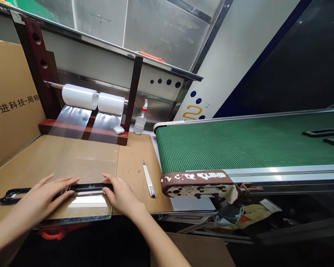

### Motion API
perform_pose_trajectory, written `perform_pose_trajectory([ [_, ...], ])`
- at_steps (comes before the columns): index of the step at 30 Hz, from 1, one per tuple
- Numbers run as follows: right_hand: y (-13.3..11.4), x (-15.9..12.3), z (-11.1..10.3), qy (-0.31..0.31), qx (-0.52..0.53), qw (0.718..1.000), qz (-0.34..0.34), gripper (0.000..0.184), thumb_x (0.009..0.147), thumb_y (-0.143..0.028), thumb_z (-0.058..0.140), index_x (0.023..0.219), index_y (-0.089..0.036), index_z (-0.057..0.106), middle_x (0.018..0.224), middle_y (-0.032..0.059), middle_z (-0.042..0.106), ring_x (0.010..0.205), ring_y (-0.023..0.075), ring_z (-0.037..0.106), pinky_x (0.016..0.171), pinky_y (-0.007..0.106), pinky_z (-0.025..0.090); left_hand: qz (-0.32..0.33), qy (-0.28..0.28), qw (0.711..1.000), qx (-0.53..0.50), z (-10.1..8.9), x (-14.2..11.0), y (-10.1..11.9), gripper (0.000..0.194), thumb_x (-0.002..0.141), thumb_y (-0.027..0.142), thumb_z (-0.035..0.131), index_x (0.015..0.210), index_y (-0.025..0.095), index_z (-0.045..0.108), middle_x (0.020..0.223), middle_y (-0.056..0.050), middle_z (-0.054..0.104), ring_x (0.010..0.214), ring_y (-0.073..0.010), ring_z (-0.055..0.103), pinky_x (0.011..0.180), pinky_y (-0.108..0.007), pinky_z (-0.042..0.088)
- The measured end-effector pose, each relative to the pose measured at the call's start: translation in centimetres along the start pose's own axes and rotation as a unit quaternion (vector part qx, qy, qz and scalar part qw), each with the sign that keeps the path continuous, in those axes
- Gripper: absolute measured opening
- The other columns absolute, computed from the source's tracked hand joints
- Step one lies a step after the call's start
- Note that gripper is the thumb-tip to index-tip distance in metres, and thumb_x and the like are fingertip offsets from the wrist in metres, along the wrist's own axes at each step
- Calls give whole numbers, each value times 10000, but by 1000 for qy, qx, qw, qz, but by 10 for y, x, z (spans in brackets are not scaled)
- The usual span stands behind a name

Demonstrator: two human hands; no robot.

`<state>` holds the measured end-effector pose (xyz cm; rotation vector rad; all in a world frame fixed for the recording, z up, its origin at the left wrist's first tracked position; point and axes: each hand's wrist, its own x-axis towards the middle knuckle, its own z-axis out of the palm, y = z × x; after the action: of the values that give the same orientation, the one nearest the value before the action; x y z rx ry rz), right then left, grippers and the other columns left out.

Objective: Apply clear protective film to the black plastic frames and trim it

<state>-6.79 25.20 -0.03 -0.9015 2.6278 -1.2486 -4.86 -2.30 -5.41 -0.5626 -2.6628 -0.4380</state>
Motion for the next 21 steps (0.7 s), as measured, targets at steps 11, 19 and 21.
perform_pose_trajectory([
  [11,-3,-37,13,15,-27,998,-53,404,914,-186,533,1314,-183,474,1215,94,606,1161,186,550,1017,350,438,97,-12,995,24,1,-30,-3,487,905,492,520,1364,357,426,1238,33,632,1120,-192,595,1083,-430,327],
  [19,14,-78,72,46,-53,988,-136,322,888,-273,601,1205,-239,555,1125,64,648,1050,191,605,932,300,497,168,74,980,72,-5,-43,-8,538,881,444,541,1370,245,436,1279,5,612,1186,-189,554,1082,-315,316],
  [21,21,-82,103,-23,-82,982,-166,348,884,-308,609,1221,-252,542,1167,47,639,1085,187,593,959,292,486,136,90,986,22,-6,-45,-6,466,899,406,516,1333,245,462,1260,0,621,1217,-175,522,1133,-298,211],
])
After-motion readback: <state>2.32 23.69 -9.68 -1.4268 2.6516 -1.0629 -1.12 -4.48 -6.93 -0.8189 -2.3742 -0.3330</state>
